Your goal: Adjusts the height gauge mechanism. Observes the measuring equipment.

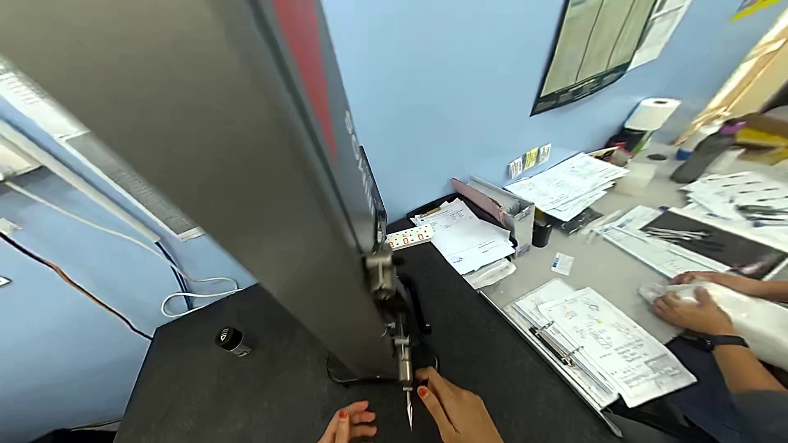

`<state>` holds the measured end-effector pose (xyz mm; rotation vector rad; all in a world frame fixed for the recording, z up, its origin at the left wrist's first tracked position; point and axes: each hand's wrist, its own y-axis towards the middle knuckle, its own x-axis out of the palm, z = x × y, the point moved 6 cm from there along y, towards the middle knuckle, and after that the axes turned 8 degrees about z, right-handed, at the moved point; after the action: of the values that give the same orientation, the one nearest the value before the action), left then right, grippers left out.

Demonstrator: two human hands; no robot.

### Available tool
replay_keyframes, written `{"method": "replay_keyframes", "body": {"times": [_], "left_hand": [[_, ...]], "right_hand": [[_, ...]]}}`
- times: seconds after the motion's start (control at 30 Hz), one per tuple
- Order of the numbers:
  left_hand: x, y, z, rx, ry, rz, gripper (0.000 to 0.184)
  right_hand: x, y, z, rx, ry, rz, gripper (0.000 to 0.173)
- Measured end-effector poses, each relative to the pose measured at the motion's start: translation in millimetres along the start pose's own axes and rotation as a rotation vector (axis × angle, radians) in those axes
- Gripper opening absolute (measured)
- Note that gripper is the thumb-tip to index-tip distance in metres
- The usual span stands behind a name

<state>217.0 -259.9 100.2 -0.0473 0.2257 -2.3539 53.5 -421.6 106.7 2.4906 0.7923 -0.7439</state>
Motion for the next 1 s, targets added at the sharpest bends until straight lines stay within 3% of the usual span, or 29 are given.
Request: {"method": "replay_keyframes", "body": {"times": [0.13, 0.4, 0.77, 1.0], "left_hand": [[11, 0, -13, 0.015, 0.022, -0.094, 0.038], [52, 13, -15, 0.029, -0.022, -0.342, 0.036], [58, 8, -10, 0.023, -0.013, -0.422, 0.022], [57, 12, -10, -0.037, -0.075, -0.349, 0.029]], "right_hand": [[11, -3, 3, -0.052, -0.091, 0.124, 0.048], [7, 6, 4, -0.012, -0.077, 0.038, 0.048], [15, 5, 1, 0.177, 0.259, 0.01, 0.043], [15, 7, 7, 0.138, 0.16, -0.007, 0.047]]}}
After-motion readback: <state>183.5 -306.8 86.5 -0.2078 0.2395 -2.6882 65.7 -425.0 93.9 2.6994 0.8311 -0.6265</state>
